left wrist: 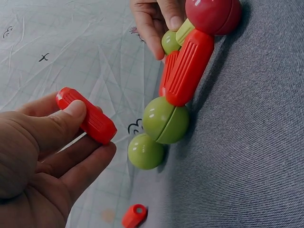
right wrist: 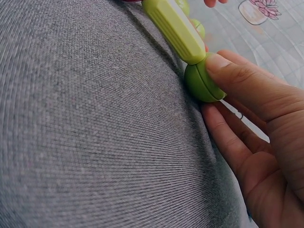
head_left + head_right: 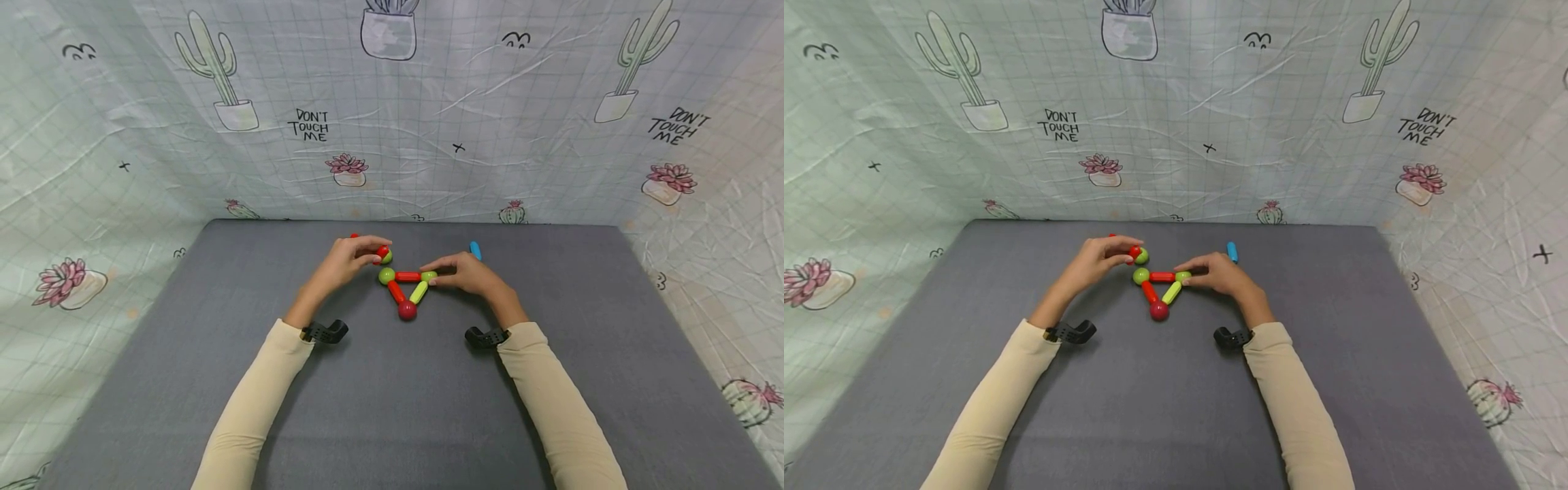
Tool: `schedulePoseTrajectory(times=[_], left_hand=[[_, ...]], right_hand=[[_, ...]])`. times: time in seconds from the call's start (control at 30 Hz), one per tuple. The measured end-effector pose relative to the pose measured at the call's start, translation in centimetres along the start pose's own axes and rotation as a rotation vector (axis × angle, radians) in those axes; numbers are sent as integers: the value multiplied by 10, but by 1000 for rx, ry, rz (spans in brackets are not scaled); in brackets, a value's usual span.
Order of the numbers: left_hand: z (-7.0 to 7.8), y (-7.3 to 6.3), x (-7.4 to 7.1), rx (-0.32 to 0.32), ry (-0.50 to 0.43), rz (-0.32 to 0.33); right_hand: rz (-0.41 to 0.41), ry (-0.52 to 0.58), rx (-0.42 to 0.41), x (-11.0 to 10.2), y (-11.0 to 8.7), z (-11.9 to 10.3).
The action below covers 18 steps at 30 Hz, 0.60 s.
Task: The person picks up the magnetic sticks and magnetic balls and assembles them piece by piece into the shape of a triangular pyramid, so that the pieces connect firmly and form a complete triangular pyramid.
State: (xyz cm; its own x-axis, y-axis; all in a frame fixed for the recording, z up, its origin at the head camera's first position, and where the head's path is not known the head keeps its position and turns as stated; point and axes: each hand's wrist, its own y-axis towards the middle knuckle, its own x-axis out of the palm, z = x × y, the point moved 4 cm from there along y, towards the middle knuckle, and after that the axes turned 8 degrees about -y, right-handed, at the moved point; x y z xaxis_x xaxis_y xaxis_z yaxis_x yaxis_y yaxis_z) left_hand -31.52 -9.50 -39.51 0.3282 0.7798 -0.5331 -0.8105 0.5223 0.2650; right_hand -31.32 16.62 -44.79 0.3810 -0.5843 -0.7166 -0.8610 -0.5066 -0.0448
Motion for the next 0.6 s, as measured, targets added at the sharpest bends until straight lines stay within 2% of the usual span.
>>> schedulePoseTrajectory(times=[0.27,0.6], left_hand=[[-3,2,3,-21,-2,-1],[-5,4,10,-50,-59,-23]], right_hand=[[-1,-8,-3,-1,0,0],[-4,-13,-31,-1,-1,-2]])
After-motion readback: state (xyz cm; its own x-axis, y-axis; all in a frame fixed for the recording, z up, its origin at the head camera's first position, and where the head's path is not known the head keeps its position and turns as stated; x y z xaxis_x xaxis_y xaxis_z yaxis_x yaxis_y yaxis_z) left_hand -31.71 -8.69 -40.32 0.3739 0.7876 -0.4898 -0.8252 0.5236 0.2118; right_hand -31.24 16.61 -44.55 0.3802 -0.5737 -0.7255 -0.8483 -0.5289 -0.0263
